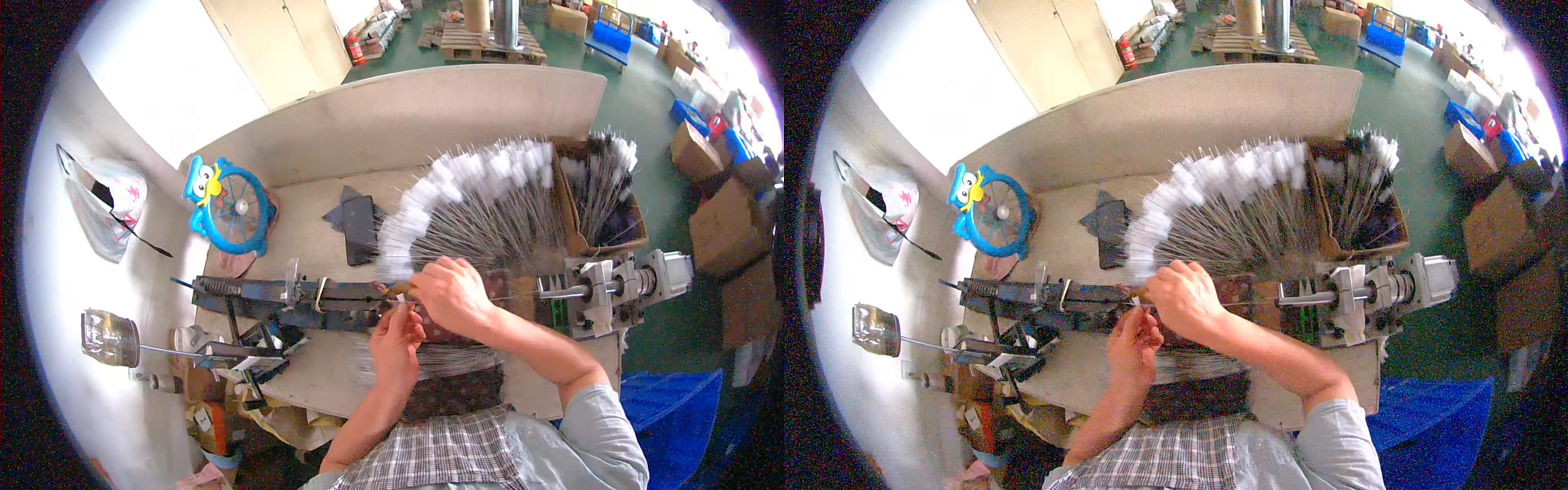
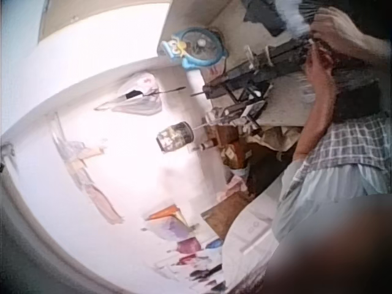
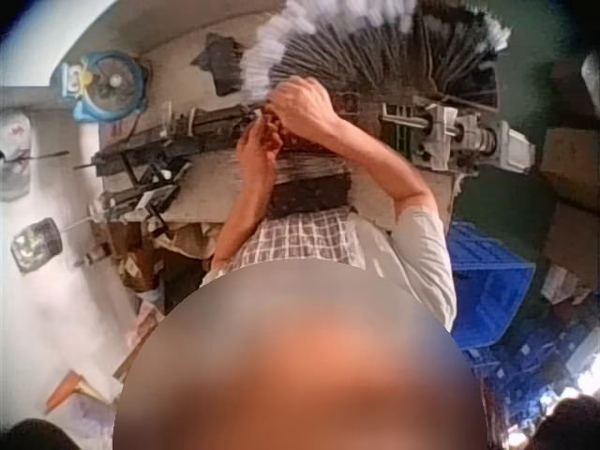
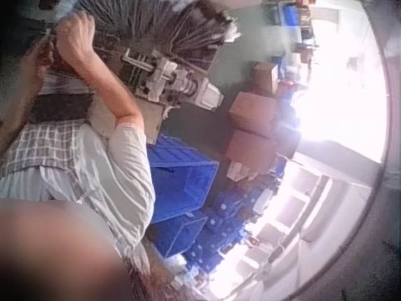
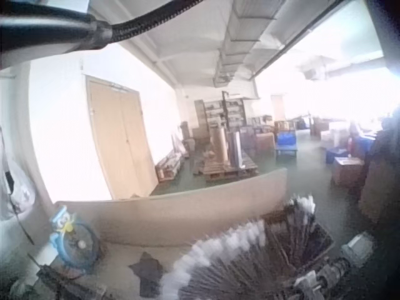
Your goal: The recorder is picking up individual white-tipped rods and inserting them into an assembly machine or jig at a manufacturing workstation.
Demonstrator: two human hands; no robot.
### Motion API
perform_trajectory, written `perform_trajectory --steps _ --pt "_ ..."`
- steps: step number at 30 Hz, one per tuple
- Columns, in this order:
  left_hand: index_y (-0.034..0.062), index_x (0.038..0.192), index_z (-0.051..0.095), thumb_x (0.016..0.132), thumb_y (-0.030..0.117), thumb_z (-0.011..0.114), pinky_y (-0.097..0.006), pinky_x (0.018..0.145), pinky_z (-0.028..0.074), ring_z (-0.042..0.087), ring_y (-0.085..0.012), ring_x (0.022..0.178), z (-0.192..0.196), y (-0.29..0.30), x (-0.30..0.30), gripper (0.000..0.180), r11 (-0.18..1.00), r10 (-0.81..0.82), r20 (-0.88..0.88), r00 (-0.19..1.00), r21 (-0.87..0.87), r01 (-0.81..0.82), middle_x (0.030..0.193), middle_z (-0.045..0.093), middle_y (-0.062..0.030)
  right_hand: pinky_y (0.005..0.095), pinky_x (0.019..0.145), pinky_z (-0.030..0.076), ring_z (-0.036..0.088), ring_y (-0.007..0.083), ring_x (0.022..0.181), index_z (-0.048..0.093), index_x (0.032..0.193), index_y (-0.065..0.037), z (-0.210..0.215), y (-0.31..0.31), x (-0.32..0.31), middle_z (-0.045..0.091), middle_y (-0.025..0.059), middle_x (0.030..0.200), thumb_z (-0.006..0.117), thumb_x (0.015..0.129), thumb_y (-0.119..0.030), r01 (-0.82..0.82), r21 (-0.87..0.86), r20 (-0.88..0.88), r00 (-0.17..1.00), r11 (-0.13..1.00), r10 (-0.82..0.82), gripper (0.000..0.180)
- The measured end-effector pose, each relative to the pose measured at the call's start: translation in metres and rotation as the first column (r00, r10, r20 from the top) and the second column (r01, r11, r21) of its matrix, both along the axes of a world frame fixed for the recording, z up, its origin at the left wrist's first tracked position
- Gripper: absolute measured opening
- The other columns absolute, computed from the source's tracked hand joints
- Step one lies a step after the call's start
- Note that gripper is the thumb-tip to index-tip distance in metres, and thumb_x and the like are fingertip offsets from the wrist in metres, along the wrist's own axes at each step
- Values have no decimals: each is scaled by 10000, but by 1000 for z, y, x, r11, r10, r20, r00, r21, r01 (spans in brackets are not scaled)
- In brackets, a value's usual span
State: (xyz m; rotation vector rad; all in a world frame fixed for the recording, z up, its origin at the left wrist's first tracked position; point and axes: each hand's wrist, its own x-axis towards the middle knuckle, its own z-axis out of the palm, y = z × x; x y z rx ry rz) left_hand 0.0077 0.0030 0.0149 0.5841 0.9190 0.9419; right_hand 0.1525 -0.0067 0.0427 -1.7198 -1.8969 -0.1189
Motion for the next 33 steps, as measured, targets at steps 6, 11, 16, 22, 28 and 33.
perform_trajectory --steps 6,11,16,22,28,33 --pt "32 883 574 888 233 572 -251 501 430 537 -130 567 -8 1 -8 201 997 -35 5 999 64 34 704 582 -41 369 685 480 588 266 760 664 839 -75 15 -3 -5 623 76 761 608 769 -225 -113 -82 -281 956 990 85 175" --pt "36 965 573 934 397 436 -255 647 450 576 -141 693 6 4 -10 387 972 -232 -49 971 22 233 764 612 -47 367 712 482 601 279 790 676 889 -70 14 1 -4 640 107 805 581 802 -230 -146 -310 -448 894 940 -9 205" --pt "54 1061 523 946 414 377 -301 792 428 567 -157 885 1 6 -2 405 993 -28 193 981 -107 50 953 602 -55 360 718 472 586 269 818 667 875 -56 15 -8 -17 633 79 819 661 742 -243 -43 -106 -314 949 993 8 229" --pt "64 1045 517 928 312 441 -312 834 437 561 -149 915 -10 4 -5 284 998 15 266 964 -69 3 990 594 -48 357 762 438 553 216 926 656 919 -75 7 -7 -34 622 22 915 730 619 -248 72 98 -94 994 993 -63 354" --pt "47 896 530 887 122 507 -250 629 418 544 -96 736 -14 0 6 78 995 94 254 963 -52 -84 834 576 -17 339 743 424 544 205 918 664 912 -148 5 -17 -17 610 -4 928 693 653 -198 -33 205 -109 992 978 57 265" --pt "43 915 536 869 88 524 -250 700 453 577 -105 815 -10 0 4 66 994 111 202 973 -9 -111 878 594 -32 327 748 431 545 205 895 664 906 -155 5 -19 -14 612 -8 909 677 668 -192 -80 165 -89 991 983 96 241"
